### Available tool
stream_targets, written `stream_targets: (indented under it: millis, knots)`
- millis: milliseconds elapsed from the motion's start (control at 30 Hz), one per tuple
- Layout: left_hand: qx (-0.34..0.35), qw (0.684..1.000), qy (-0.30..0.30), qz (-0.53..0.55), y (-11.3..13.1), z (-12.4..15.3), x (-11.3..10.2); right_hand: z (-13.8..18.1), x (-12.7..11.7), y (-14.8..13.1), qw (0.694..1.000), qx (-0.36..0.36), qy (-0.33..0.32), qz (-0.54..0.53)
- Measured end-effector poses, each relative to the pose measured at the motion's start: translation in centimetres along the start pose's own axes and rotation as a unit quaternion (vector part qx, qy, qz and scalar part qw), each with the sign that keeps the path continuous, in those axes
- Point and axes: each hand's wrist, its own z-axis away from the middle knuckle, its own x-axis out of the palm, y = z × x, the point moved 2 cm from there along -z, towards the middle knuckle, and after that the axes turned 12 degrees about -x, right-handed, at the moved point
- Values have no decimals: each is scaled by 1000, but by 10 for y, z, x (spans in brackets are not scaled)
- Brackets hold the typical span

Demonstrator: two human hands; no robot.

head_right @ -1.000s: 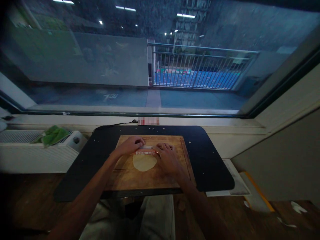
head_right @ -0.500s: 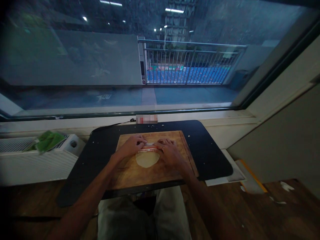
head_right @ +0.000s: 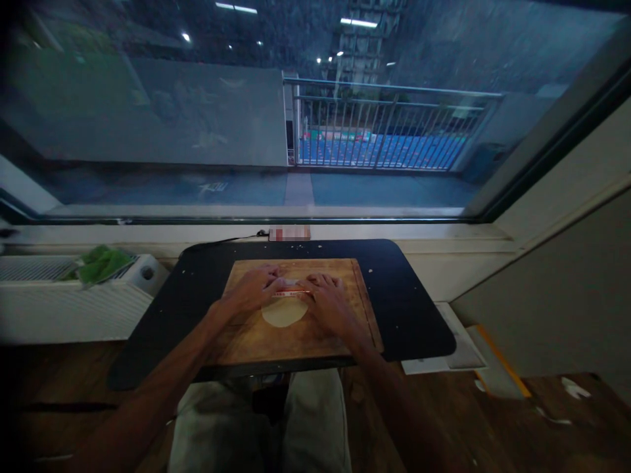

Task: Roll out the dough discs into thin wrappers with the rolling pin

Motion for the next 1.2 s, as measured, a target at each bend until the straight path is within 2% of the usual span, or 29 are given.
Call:
stream_targets:
  millis: [167,500,733,1033,1200]
  knots:
    - [-5,1000,18,9,-4,2,5,0,1,1,1000,-11,-1,8]
    - [-67,997,27,-5,-7,4,4,0,1,0,1000,-9,-4,-3]
    - [-69,997,23,9,-10,-1,6,0,4,3,1000,-8,2,2]
    - [-72,996,25,-42,-6,2,4,-1,0,-1,1000,4,0,-10]
    - [-73,997,16,-20,-8,-2,5,0,2,2,1000,-7,3,-4]
